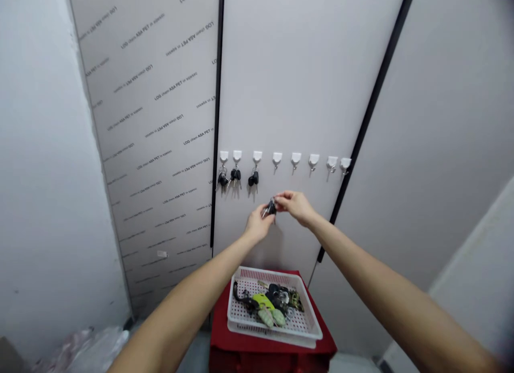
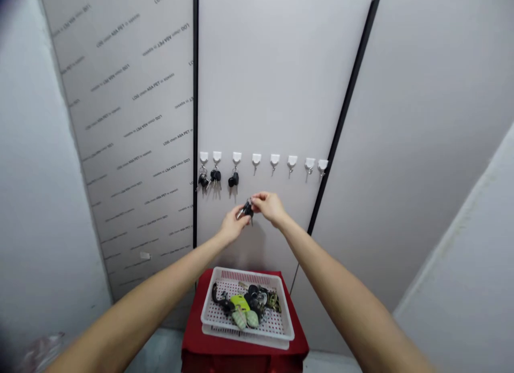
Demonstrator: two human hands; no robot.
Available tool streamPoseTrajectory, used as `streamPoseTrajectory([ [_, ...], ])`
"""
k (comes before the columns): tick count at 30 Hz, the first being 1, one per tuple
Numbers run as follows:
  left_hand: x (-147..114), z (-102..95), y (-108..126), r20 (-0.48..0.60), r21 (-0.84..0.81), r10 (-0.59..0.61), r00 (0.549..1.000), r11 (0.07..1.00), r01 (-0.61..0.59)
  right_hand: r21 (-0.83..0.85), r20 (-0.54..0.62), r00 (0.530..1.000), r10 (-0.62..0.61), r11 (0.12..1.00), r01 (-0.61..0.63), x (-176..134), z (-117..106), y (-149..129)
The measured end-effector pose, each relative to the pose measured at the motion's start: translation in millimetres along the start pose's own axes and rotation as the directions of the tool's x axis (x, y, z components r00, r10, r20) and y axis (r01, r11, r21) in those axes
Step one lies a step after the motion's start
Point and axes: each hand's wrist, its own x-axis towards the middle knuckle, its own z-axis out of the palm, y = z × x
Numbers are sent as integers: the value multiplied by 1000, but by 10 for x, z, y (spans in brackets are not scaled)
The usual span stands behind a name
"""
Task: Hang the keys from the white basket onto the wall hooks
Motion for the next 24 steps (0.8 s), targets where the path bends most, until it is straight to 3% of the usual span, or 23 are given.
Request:
streamPoseTrajectory([
  [4,355,-37,354,-87,46,47,995,998,-43,126,-171,982,-75,987,98,300,-45,-333],
  [9,552,-73,581,-120,191,86,989,980,-62,92,-327,944,-43,993,77,617,-99,-428],
  [16,599,-115,453,-76,285,35,996,958,-12,11,-352,936,13,1000,-9,760,-16,-335],
  [20,534,-136,375,-54,281,5,999,960,10,-82,-373,927,-33,997,3,730,-46,-280],
  [24,317,-138,182,-1,206,-59,998,977,58,-264,-361,924,-125,964,27,458,-154,76],
])
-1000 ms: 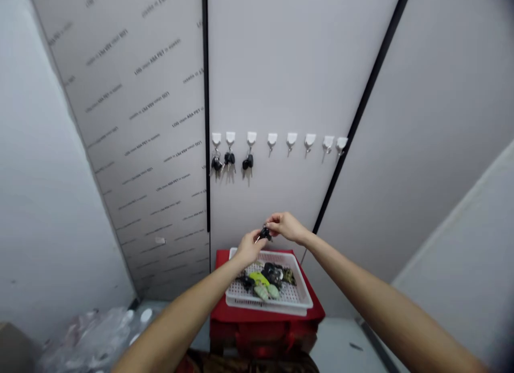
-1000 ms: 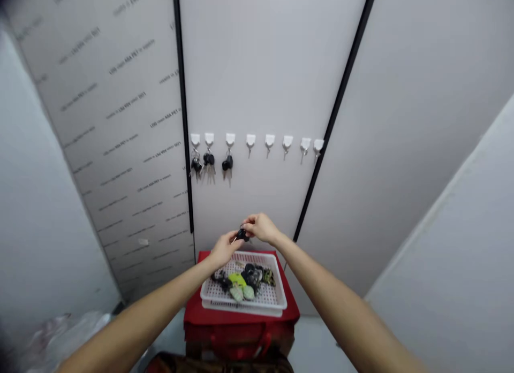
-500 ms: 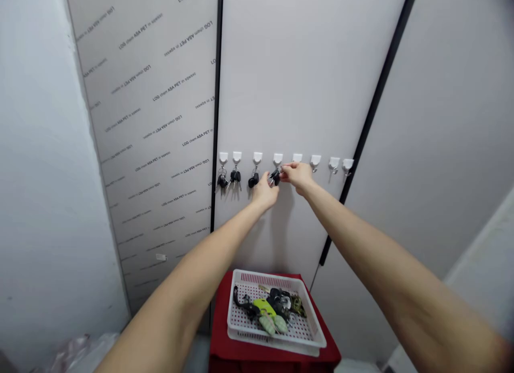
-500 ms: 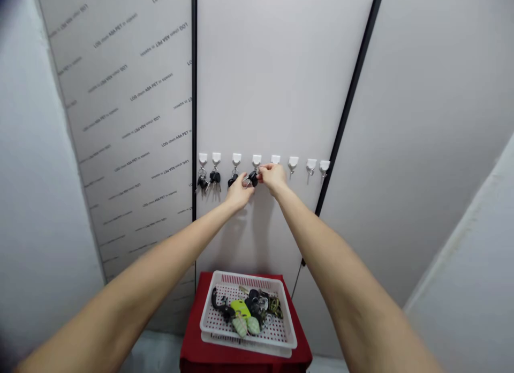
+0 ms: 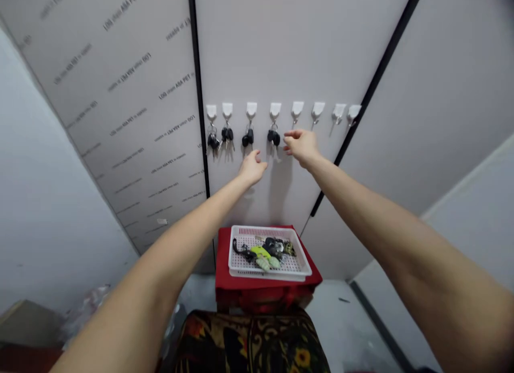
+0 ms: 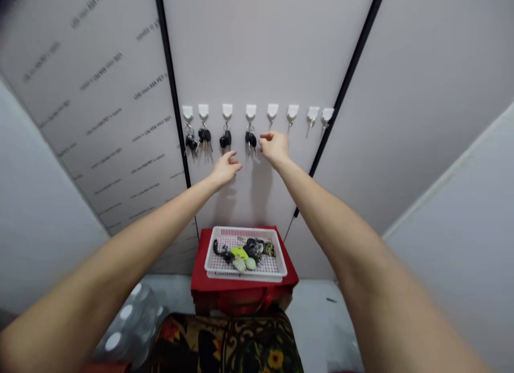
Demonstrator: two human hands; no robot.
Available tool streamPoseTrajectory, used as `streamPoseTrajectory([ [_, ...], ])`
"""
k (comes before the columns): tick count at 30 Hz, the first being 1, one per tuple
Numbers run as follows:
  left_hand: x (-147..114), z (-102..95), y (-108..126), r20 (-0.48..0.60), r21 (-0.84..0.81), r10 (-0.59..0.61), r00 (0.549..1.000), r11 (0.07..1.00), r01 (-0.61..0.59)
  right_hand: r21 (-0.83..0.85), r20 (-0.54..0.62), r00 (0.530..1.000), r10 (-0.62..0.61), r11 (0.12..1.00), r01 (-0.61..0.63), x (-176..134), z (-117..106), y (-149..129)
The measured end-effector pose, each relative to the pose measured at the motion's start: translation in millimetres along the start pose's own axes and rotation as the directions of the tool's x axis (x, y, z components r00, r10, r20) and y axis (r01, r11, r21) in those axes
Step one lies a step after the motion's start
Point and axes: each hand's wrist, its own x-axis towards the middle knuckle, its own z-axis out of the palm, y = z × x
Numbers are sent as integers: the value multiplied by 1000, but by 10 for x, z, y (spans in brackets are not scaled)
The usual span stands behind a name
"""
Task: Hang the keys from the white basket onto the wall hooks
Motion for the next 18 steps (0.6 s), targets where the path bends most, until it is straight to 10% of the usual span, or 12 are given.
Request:
streamPoseTrajectory([
  [3,-312,92,-314,80,-38,-58,995,997,62,-227,268,963,11,972,53,-521,-74,481],
  [8,-913,388,-943,200,20,-235,951,972,236,-444,730,670,138,840,310,-1428,-55,1188],
  [18,-1300,730,-1253,354,138,-254,900,966,219,-591,688,714,131,673,445,-1778,164,1454],
])
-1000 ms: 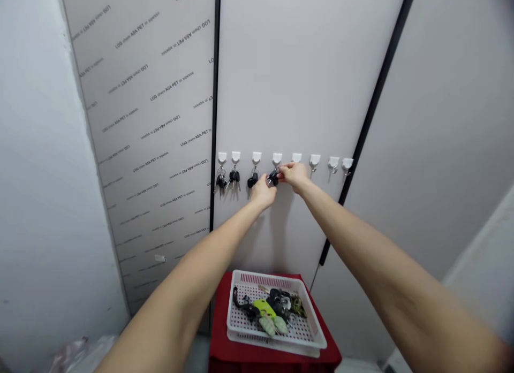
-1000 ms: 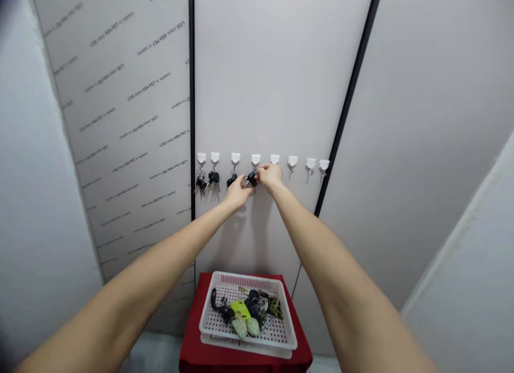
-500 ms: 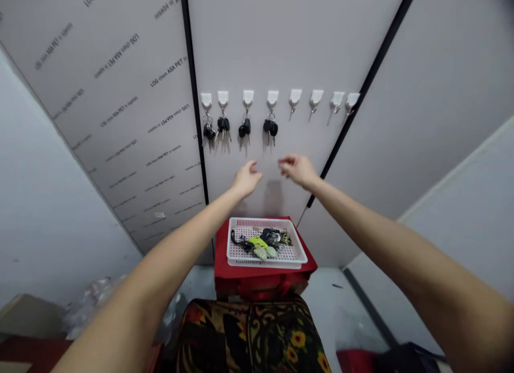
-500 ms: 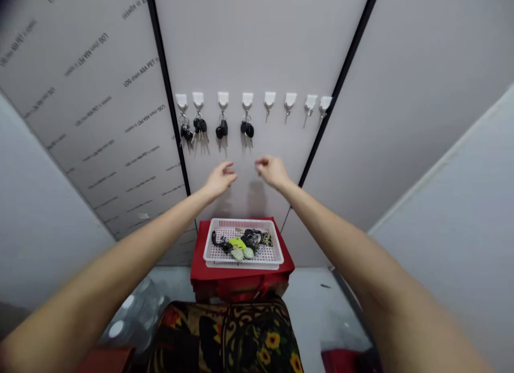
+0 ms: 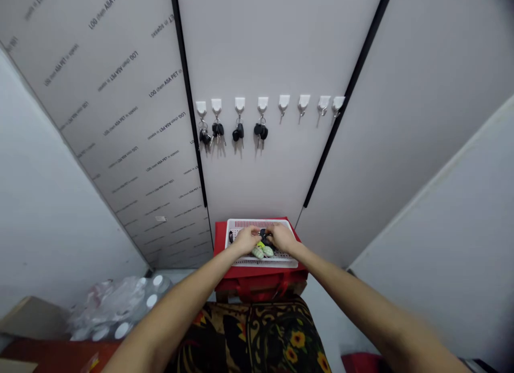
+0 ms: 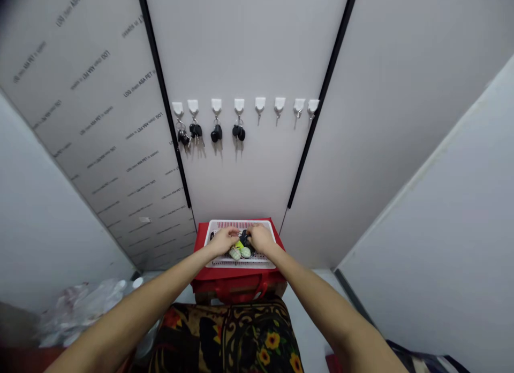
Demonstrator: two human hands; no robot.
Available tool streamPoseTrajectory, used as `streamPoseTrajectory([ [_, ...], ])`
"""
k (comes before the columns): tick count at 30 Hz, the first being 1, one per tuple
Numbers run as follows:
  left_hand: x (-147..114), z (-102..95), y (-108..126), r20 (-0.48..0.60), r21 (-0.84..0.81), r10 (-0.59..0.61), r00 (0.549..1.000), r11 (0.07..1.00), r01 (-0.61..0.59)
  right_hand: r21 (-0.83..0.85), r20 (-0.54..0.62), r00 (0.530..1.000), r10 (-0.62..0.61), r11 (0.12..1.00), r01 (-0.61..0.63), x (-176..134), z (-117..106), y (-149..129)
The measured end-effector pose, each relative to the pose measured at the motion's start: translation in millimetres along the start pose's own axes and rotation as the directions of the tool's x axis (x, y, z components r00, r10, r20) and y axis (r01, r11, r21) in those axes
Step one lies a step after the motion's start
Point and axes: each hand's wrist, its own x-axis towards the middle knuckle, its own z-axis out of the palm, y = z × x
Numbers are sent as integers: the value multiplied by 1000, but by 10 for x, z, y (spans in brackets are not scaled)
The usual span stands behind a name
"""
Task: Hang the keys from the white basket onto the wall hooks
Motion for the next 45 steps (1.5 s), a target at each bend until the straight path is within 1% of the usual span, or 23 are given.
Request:
streamPoseTrajectory([
  [4,2,9,9,-6,22,17,1000,1000,-16,3,14,1000,-16,1000,16,-9,10,2],
  [8,-21,17,47,-4,42,27,1000,999,-27,18,9,1000,-27,999,27,-16,-59,-14],
  [11,-44,-9,101,-20,44,32,999,999,-31,146,-5,1000,-15,989,16,-7,-191,-3],
  [14,-36,-57,171,-55,40,69,996,997,-67,334,-13,999,39,942,-32,5,-386,28],
  [17,8,-92,271,-84,13,136,987,991,-135,529,-5,998,64,847,-52,16,-605,49],
  [19,57,-105,378,-80,-35,176,981,983,-179,657,-11,996,86,752,-58,36,-765,58],
  [22,172,-155,636,-78,-144,255,964,954,-265,816,-52,989,137,577,-38,109,-1075,81],
  [24,281,-239,880,-123,-199,301,946,926,-321,881,-106,978,181,473,8,180,-1351,97],
  [27,467,-437,1307,-228,-209,315,921,908,-362,924,-224,933,280,365,112,287,-1829,110],
  [30,653,-634,1706,-309,-207,313,898,900,-385,923,-353,851,390,296,247,390,-2250,134],
  [33,810,-747,1987,-342,-249,309,888,881,-402,903,-424,768,480,282,323,496,-2511,177],
  [34,852,-766,2048,-346,-264,305,887,876,-404,900,-432,751,499,289,326,531,-2562,187],
  [36,922,-786,2120,-350,-295,293,890,867,-402,896,-438,736,516,314,313,599,-2625,184],
  [39,990,-810,2132,-369,-358,262,892,845,-396,889,-440,744,502,357,285,687,-2661,134],
  [41,1002,-832,2103,-385,-396,226,895,835,-382,886,-441,758,480,367,283,725,-2664,96],
  [43,975,-854,2066,-386,-421,190,902,834,-356,891,-432,777,458,351,289,735,-2650,75],
  [45,910,-869,2029,-353,-439,170,920,838,-324,902,-414,795,443,318,292,712,-2621,74],
])
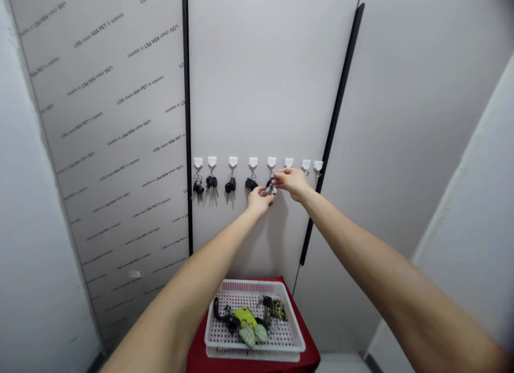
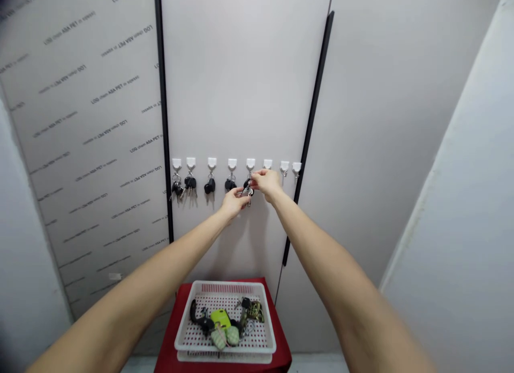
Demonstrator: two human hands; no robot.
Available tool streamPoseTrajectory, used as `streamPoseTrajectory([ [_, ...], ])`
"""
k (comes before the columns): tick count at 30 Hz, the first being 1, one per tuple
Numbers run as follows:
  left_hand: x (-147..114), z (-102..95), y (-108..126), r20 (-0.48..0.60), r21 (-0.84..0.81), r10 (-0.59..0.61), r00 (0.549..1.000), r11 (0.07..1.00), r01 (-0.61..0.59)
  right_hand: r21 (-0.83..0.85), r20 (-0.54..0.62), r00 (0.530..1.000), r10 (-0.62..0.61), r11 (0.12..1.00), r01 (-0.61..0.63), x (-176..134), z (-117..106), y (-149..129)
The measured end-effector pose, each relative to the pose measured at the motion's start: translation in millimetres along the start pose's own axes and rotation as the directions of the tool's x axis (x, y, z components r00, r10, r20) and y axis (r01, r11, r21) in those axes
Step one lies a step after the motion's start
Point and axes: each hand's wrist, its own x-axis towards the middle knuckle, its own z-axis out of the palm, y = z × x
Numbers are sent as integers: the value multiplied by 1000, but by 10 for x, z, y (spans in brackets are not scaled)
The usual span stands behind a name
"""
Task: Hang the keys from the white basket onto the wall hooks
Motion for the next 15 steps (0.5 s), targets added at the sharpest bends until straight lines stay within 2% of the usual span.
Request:
streamPoseTrajectory([
  [8,-265,-169,-58,216,-79,-100,971,990,119,106,78,991,110,987,-118,-212,-143,120],
  [15,-458,-157,-162,277,-58,-102,955,991,122,239,155,981,116,959,-151,-420,-148,61],
])
